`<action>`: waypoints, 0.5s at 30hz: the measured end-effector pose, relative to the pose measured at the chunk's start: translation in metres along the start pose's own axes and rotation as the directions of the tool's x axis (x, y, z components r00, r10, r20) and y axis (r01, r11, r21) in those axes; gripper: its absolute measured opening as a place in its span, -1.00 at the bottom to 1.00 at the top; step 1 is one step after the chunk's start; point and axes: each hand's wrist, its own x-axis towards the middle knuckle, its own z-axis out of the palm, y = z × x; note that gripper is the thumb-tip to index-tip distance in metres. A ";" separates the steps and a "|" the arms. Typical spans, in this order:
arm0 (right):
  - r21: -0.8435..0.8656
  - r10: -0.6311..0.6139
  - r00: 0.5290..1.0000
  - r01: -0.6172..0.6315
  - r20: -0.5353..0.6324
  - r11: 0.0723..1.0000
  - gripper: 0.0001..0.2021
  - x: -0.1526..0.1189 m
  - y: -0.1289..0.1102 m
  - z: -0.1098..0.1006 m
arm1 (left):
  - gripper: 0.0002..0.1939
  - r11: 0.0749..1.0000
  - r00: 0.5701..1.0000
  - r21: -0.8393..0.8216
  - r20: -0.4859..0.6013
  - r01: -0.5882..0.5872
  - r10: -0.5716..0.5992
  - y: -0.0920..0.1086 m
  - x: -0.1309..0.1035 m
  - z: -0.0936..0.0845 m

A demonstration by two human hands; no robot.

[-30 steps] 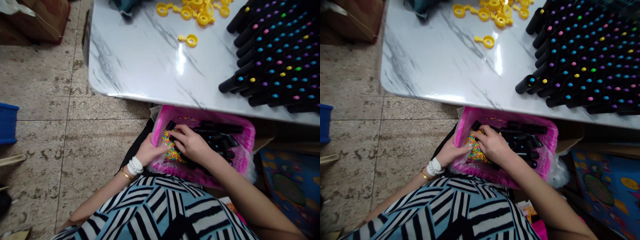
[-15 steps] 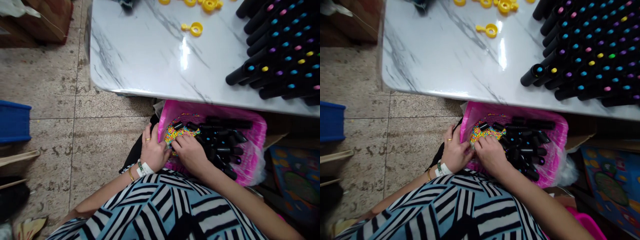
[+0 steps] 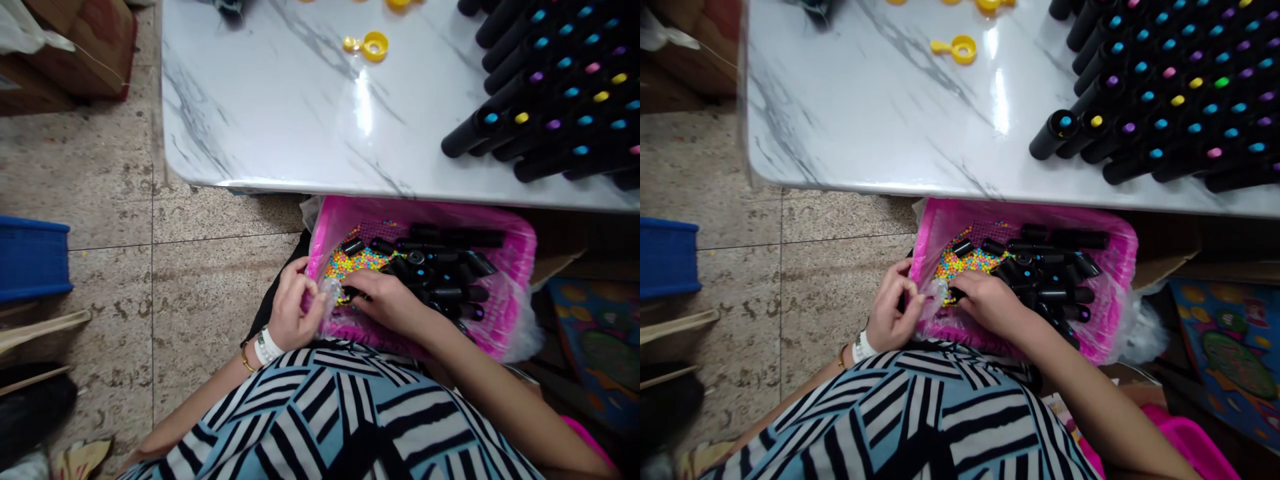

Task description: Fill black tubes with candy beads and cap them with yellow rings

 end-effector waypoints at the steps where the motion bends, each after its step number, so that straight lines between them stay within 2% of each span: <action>1: 0.076 -0.001 0.999 0.004 -0.040 0.997 -0.68 -0.003 0.003 -0.004 | -0.86 0.997 1.000 0.077 0.006 -0.023 0.022 0.001 0.001 -0.001; 3: 0.164 0.033 0.994 -0.015 -0.105 0.986 -0.69 -0.009 0.009 -0.011 | -0.61 0.967 0.997 0.247 0.062 -0.062 0.048 0.002 0.007 0.001; 4: 0.188 0.053 0.991 -0.029 -0.122 0.982 -0.71 -0.012 0.011 -0.014 | -0.55 0.947 0.993 0.311 0.105 -0.079 0.048 0.003 0.010 0.003; 6: 0.194 0.078 0.983 -0.045 -0.167 0.980 -0.73 -0.016 0.015 -0.017 | -0.67 0.921 0.983 0.378 0.181 -0.100 0.033 0.004 0.016 0.007; 8: 0.146 0.073 0.970 -0.039 -0.231 0.988 -0.74 -0.018 0.018 -0.017 | -0.86 0.916 0.980 0.388 0.199 -0.106 0.029 0.003 0.020 0.011; 11: 0.043 0.051 0.947 -0.039 -0.316 0.998 -0.73 -0.021 0.024 -0.017 | -0.90 0.934 0.988 0.337 0.138 -0.118 0.076 0.003 0.019 0.010; 15: -0.105 0.027 0.933 -0.069 -0.359 0.992 -0.74 -0.027 0.028 -0.019 | -0.96 0.970 0.992 0.212 -0.011 -0.118 0.124 0.005 0.010 -0.005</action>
